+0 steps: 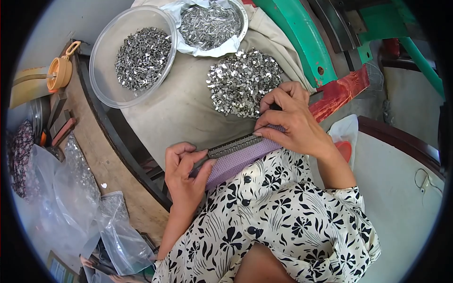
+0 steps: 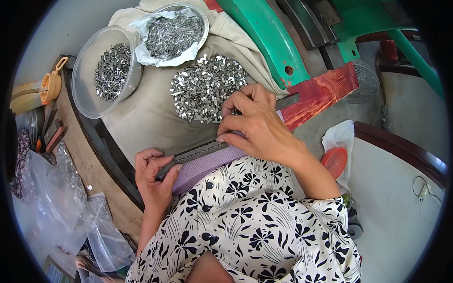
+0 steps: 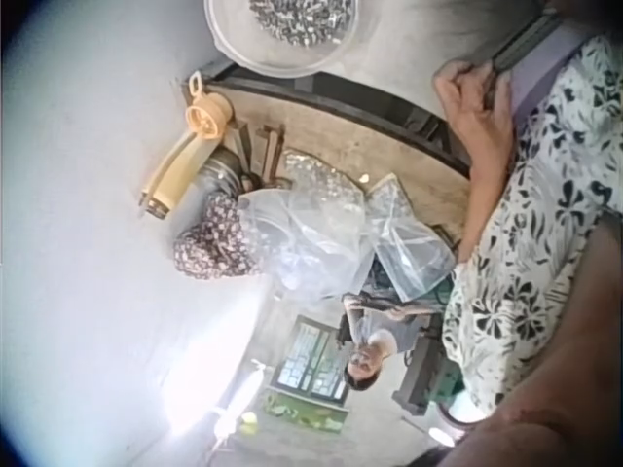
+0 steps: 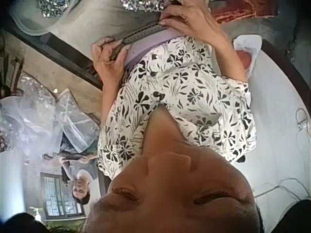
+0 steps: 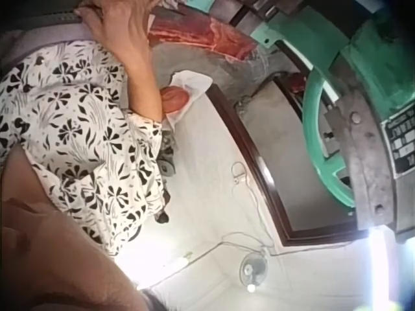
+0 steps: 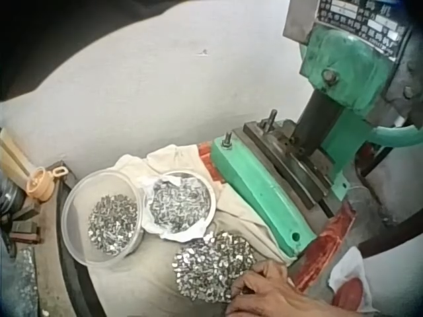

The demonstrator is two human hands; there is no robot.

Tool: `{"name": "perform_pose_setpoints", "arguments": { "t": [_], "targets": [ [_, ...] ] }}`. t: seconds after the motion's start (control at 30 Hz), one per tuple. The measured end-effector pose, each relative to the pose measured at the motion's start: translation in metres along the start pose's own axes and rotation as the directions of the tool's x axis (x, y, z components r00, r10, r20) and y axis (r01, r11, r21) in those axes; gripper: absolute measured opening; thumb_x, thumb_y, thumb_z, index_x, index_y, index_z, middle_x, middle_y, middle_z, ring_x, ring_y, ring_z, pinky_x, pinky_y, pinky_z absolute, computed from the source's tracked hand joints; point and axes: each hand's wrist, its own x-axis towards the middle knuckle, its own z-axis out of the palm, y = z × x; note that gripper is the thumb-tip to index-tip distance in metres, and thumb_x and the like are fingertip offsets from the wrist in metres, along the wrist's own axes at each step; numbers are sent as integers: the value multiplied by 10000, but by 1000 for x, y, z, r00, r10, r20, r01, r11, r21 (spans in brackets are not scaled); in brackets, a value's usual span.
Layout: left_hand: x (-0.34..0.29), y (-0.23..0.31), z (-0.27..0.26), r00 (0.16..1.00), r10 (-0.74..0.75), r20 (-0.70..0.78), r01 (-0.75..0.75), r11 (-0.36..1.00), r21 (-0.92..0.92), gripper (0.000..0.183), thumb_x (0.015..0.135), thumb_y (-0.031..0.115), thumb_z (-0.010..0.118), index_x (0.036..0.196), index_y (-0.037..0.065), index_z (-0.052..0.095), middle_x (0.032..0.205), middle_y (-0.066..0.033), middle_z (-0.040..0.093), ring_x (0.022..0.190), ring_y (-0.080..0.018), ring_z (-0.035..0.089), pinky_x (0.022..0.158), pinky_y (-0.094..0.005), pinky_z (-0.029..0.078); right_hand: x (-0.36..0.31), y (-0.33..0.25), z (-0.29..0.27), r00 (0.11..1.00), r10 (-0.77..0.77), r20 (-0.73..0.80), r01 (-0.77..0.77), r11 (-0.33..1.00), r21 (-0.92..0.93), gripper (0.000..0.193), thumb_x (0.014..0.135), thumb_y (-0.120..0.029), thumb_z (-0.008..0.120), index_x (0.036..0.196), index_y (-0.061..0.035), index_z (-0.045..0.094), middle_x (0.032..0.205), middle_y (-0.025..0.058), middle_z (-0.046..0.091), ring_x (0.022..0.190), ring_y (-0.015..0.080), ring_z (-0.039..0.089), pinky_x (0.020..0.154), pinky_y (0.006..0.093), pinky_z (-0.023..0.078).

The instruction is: The recorder aligns small metal pieces onto a strip and operates a manual press machine to secure or process them.

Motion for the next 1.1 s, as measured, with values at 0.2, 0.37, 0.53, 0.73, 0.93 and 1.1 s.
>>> {"name": "perform_pose_setpoints", "arguments": {
  "t": [0.2,0.37,0.53,0.73,0.93,1.1],
  "targets": [
    [-1,0,0,1000,-3,3,3,1000,13,284,700,-2,825,960,-9,711,1051,-131,568,860,-227,599,761,-308,488,-1,1,-4,999,-44,-17,44,999,-23,143,687,-236,828,788,-172,751,1030,-25,598,1061,277,454,926,423,304],
    [0,-1,2,1000,19,-12,-19,1000,14,287,697,-3,828,959,-13,711,1053,-126,565,822,-210,596,736,-295,484,-8,1,-9,989,-105,-106,97,992,-77,160,658,-243,839,792,-201,763,1020,-39,620,1038,267,453,896,411,309],
    [0,0,2,1000,26,-12,-26,999,30,285,696,-7,828,957,-15,713,1047,-124,564,799,-204,590,711,-289,481,-22,-8,-4,983,-166,-76,146,965,-220,187,653,-231,823,827,-227,756,1037,-65,630,1042,248,453,877,403,315],
    [-1,2,4,1000,10,-17,-10,1000,15,280,695,-14,826,951,-18,713,1048,-126,567,793,-199,584,703,-284,476,-24,-9,6,964,-266,-20,235,884,-405,199,686,-185,776,868,-179,698,1088,-85,616,1056,224,453,862,402,327],
    [-5,0,9,998,20,-53,-21,1000,-2,278,693,-27,825,948,-13,716,1051,-129,572,816,-216,598,707,-293,495,-23,-6,5,972,-235,-12,217,913,-344,151,752,-188,686,892,-132,679,1113,-47,607,1110,208,462,874,373,342],
    [-6,0,10,997,46,-69,-46,999,-8,280,693,-27,827,948,2,714,1036,-129,579,821,-220,603,695,-301,504,-33,-2,6,951,-275,-143,213,915,-343,238,663,-185,806,887,-190,725,1002,-56,627,1001,229,480,852,382,347]
  ]
}}
